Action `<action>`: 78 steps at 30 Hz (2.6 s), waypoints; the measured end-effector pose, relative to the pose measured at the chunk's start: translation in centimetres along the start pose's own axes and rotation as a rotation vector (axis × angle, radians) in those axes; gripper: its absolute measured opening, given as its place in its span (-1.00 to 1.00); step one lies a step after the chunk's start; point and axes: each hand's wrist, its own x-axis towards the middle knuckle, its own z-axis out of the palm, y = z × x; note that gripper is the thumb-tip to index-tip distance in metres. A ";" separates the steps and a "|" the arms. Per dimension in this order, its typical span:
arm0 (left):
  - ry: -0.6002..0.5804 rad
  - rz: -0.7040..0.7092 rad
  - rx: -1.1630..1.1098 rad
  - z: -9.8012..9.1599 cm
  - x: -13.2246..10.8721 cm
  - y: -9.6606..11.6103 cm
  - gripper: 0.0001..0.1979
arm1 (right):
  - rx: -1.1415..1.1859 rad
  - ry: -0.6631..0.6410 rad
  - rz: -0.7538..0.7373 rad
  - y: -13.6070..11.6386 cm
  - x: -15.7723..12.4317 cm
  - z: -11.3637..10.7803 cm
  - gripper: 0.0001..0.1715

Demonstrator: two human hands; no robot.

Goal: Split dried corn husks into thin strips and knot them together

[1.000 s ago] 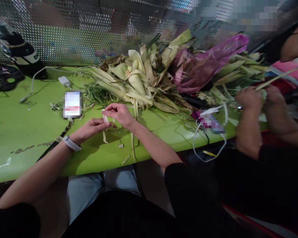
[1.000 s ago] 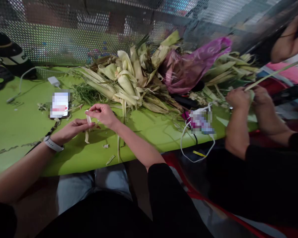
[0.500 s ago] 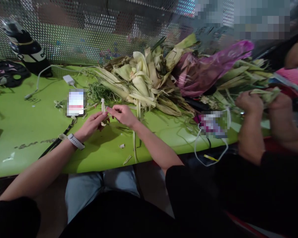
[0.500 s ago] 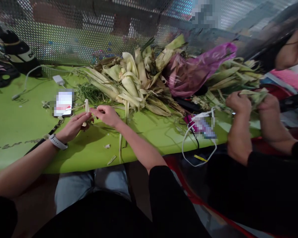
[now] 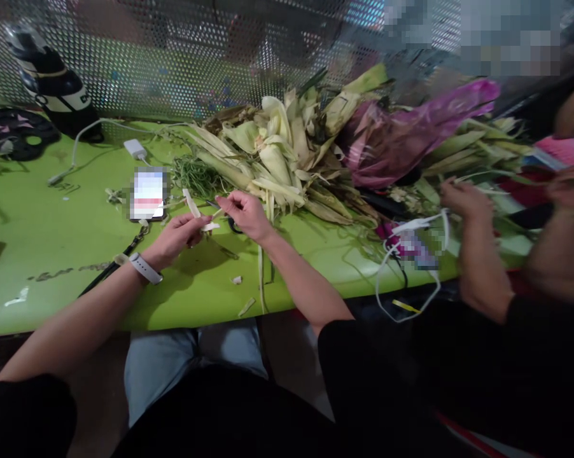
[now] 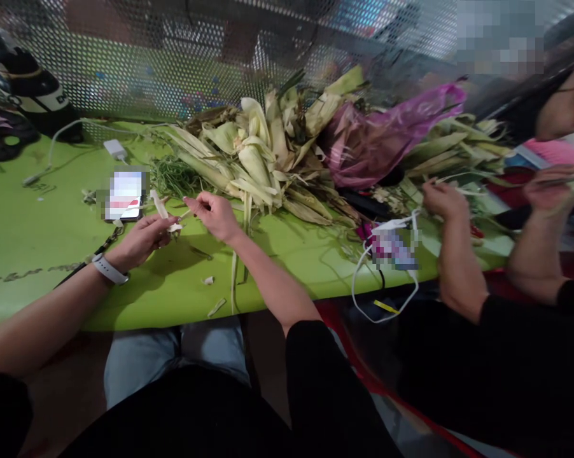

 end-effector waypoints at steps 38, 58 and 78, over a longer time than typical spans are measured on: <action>0.002 -0.039 -0.347 0.3 -0.1 0.6 -0.82 | -0.397 0.237 -0.352 0.6 -0.3 0.8 -0.56; 0.176 0.181 -0.414 -0.6 0.2 0.9 -0.79 | -0.654 -0.136 -0.517 -0.1 -1.9 2.0 -0.56; -0.011 0.023 -0.162 -0.8 -0.2 1.3 -0.74 | -0.559 0.075 -0.384 -1.1 -1.4 0.4 -0.60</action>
